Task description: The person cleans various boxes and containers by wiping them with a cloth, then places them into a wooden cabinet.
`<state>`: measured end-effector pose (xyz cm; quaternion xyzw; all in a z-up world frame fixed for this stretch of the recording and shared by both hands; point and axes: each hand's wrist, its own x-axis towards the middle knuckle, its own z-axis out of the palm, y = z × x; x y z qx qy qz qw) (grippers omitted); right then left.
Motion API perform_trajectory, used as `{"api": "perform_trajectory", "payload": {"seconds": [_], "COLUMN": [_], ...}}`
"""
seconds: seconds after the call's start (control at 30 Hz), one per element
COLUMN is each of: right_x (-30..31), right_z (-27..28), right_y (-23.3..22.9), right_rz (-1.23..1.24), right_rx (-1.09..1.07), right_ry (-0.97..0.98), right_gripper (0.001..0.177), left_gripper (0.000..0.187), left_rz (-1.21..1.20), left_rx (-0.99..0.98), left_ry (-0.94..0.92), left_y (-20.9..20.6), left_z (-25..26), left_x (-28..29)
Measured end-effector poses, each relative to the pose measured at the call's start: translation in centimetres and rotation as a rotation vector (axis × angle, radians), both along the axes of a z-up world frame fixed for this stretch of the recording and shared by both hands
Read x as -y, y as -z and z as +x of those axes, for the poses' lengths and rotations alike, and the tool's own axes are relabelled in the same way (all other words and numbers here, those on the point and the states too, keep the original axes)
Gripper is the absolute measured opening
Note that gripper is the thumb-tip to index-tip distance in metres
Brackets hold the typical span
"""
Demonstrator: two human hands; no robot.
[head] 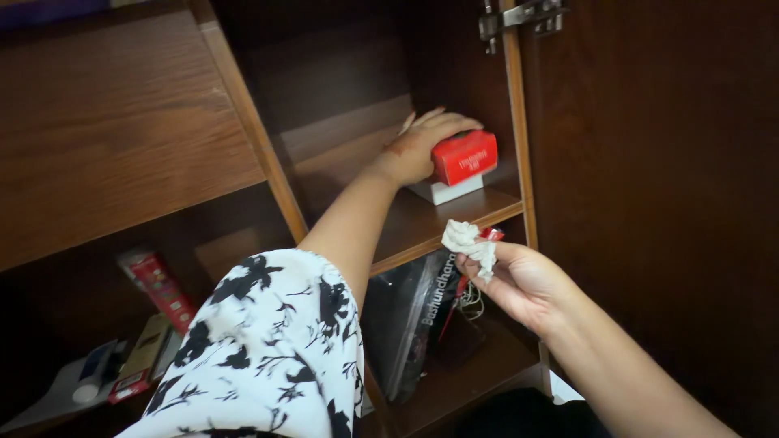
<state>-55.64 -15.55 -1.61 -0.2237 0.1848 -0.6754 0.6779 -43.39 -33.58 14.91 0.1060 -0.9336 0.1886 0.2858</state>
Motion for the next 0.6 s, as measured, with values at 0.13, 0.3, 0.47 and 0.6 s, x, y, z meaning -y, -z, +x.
{"api": "perform_trajectory", "payload": {"seconds": [0.13, 0.3, 0.47, 0.6], "right_x": [0.2, 0.3, -0.5, 0.5], "right_z": [-0.6, -1.5, -1.7, -1.4], "right_y": [0.7, 0.4, -2.1, -5.0], "right_rz": [0.023, -0.01, 0.105, 0.204], "right_rx": [0.002, 0.019, -0.102, -0.06], "right_ry": [0.017, 0.044, 0.21, 0.257], "right_gripper": [0.036, 0.033, 0.036, 0.049], "left_gripper": [0.069, 0.077, 0.095, 0.084], "left_rz": [0.056, 0.357, 0.551, 0.586], "left_rx": [-0.222, -0.445, -0.485, -0.504], "left_ry": [-0.356, -0.427, -0.323, -0.254], "left_y": [4.0, 6.7, 7.3, 8.5], "left_z": [-1.4, -2.0, -1.4, -1.7], "left_x": [1.2, -0.5, -0.7, 3.0]}}
